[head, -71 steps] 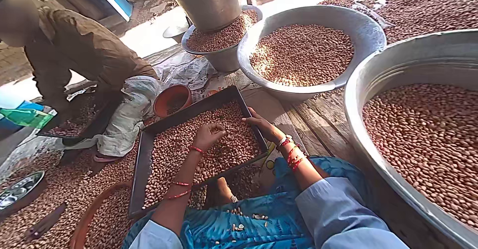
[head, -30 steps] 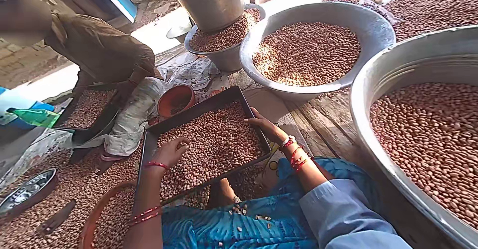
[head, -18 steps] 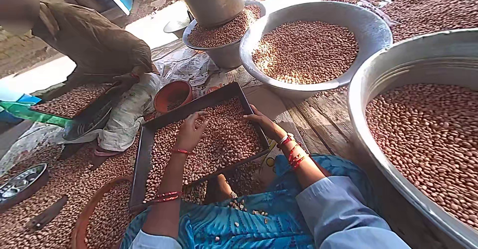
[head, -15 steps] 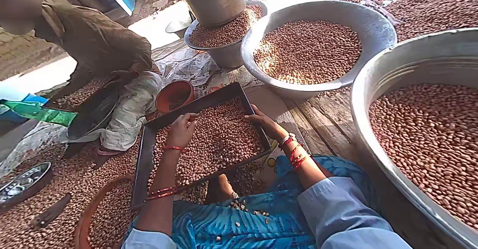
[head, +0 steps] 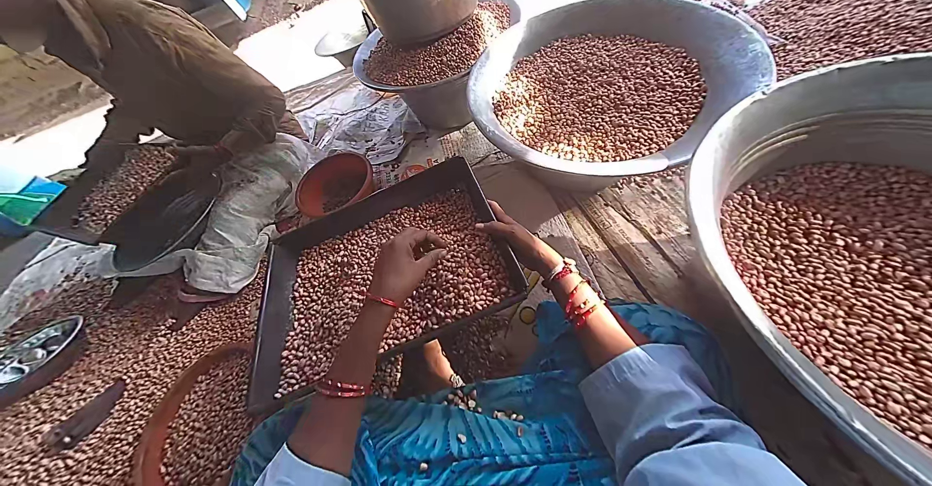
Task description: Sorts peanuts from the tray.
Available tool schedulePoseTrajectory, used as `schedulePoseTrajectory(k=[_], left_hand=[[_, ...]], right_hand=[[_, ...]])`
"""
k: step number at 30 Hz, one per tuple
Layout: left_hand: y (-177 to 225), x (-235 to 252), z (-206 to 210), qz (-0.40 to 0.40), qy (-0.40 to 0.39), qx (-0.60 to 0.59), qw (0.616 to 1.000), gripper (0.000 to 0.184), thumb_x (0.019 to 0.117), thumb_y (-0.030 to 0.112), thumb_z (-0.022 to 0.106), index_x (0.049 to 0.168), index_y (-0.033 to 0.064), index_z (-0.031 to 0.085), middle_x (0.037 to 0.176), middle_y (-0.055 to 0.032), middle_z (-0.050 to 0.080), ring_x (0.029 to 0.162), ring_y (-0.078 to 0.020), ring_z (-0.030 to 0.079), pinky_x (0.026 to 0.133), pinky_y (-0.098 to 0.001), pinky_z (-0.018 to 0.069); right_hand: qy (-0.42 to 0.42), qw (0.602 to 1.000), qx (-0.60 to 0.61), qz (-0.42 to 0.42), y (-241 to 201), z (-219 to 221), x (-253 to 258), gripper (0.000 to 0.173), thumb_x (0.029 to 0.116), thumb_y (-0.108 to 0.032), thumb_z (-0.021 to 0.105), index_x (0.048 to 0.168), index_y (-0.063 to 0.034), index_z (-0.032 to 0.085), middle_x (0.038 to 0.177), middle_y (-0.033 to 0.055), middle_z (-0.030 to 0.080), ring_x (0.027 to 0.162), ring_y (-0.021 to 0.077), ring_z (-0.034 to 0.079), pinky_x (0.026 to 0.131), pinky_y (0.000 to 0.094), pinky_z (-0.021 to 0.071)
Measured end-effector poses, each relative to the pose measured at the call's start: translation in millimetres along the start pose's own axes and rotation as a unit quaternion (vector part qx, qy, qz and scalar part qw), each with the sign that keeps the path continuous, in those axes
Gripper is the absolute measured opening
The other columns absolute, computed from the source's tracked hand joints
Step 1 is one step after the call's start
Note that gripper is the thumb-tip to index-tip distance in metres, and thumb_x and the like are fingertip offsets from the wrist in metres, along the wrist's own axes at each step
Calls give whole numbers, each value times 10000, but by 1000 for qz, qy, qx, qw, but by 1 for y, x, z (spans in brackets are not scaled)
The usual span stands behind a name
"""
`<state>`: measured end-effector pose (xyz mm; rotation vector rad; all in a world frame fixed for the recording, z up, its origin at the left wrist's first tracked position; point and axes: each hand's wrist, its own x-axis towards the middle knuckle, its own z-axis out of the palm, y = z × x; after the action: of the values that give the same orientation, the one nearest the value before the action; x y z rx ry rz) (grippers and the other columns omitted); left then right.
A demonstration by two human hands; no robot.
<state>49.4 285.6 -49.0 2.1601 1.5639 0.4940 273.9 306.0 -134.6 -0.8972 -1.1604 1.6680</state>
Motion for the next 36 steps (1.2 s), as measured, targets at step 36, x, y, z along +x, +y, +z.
schedulePoseTrajectory(k=[36], left_hand=[[-62, -71, -73, -230, -141, 102, 957, 283, 1090, 174, 522, 1298, 41, 659, 1127, -202, 716, 963, -332, 718, 899, -519, 550]], right_hand=[[11, 1000, -11, 8, -1, 2, 0, 628, 986, -242, 547, 1566, -184, 312, 1255, 78, 592, 959, 79, 633, 802, 255, 544]])
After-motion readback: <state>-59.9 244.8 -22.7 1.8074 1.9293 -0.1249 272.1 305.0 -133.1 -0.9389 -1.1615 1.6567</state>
